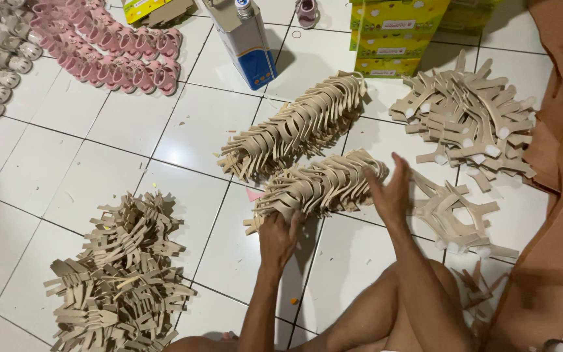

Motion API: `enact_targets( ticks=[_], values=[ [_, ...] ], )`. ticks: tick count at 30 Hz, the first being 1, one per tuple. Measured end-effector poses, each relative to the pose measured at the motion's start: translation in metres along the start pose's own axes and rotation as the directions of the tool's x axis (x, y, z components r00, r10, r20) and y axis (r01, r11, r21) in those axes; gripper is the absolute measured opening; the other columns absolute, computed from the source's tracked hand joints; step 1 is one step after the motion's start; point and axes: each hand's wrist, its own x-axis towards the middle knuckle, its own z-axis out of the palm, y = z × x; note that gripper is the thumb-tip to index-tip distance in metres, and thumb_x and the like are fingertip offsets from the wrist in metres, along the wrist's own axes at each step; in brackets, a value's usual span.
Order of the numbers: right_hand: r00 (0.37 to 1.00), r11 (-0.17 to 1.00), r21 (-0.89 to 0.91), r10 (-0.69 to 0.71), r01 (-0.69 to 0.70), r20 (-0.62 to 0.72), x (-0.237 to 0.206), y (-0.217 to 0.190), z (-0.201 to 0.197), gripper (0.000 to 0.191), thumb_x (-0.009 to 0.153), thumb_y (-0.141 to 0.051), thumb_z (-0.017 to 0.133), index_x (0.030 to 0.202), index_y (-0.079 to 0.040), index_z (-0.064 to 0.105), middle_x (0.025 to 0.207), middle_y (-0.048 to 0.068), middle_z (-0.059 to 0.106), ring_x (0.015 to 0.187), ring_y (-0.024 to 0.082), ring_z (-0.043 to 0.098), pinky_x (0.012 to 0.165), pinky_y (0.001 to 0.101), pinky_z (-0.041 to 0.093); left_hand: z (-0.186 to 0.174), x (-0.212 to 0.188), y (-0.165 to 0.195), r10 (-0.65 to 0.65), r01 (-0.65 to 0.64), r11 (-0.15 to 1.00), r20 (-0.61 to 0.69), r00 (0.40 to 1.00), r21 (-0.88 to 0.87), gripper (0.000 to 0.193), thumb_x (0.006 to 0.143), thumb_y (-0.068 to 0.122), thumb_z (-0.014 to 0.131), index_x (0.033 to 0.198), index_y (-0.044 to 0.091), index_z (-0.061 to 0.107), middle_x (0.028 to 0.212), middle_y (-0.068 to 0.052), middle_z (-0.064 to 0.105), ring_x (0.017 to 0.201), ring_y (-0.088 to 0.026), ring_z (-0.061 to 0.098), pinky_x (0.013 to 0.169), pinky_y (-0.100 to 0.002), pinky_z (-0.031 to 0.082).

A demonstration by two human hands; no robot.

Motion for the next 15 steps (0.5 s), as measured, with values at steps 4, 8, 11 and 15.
enact_targets(
  ticks=[4, 8, 11, 15],
  values=[
    [0.957, 0.99, 0.028, -0.142, 0.139, 0.253, 0.006, -0.006, 0.009, 0.087, 0.086, -0.065, 0.062, 0.154, -0.014, 0.043, 0.167, 0.027, 0.018, 0.15, 0.045, 0.025, 0.115, 0.0547, 0.033, -0.002, 0.012, -0.005, 0.149, -0.153, 0.987, 0.083, 0.985, 0.042, 0.041, 0.093, 0.039, 0.072, 0.088, -0.002, 0.072, 0.08, -0.021, 0.069, 0.075, -0.041, 0.065, 0.067, -0.052, 0.051],
    [0.989, 0.994, -0.01, -0.108, 0.11, 0.103, 0.005, -0.014, 0.013, 0.086, 0.092, -0.066, 0.062, 0.158, -0.015, 0.039, 0.166, 0.029, 0.019, 0.153, 0.047, 0.021, 0.12, 0.0589, 0.027, -0.004, 0.018, -0.015, -0.015, 0.018, 0.998, 0.05, 0.999, -0.056, 0.046, 0.087, 0.042, 0.076, 0.093, -0.004, 0.073, 0.073, -0.022, 0.067, 0.066, -0.039, 0.064, 0.061, -0.049, 0.051],
    [0.962, 0.952, -0.166, -0.268, 0.255, -0.059, -0.013, -0.022, 0.021, 0.089, 0.089, -0.067, 0.064, 0.156, -0.016, 0.039, 0.166, 0.026, 0.022, 0.151, 0.047, 0.021, 0.119, 0.0634, 0.025, -0.006, 0.011, -0.024, -0.352, 0.38, 0.864, 0.144, 0.925, -0.33, 0.056, 0.107, 0.045, 0.061, 0.086, -0.007, 0.067, 0.073, -0.015, 0.06, 0.067, -0.027, 0.057, 0.061, -0.042, 0.046],
    [0.756, 0.667, -0.367, -0.624, 0.648, 0.198, -0.027, -0.042, 0.047, 0.079, 0.087, -0.065, 0.064, 0.151, -0.022, 0.047, 0.162, 0.018, 0.03, 0.149, 0.043, 0.026, 0.116, 0.0704, 0.019, -0.01, 0.011, -0.022, -0.518, 0.55, 0.663, 0.218, 0.827, -0.508, 0.046, 0.102, 0.041, 0.061, 0.088, -0.002, 0.068, 0.07, -0.008, 0.063, 0.061, -0.017, 0.056, 0.054, -0.036, 0.044]
  ],
)
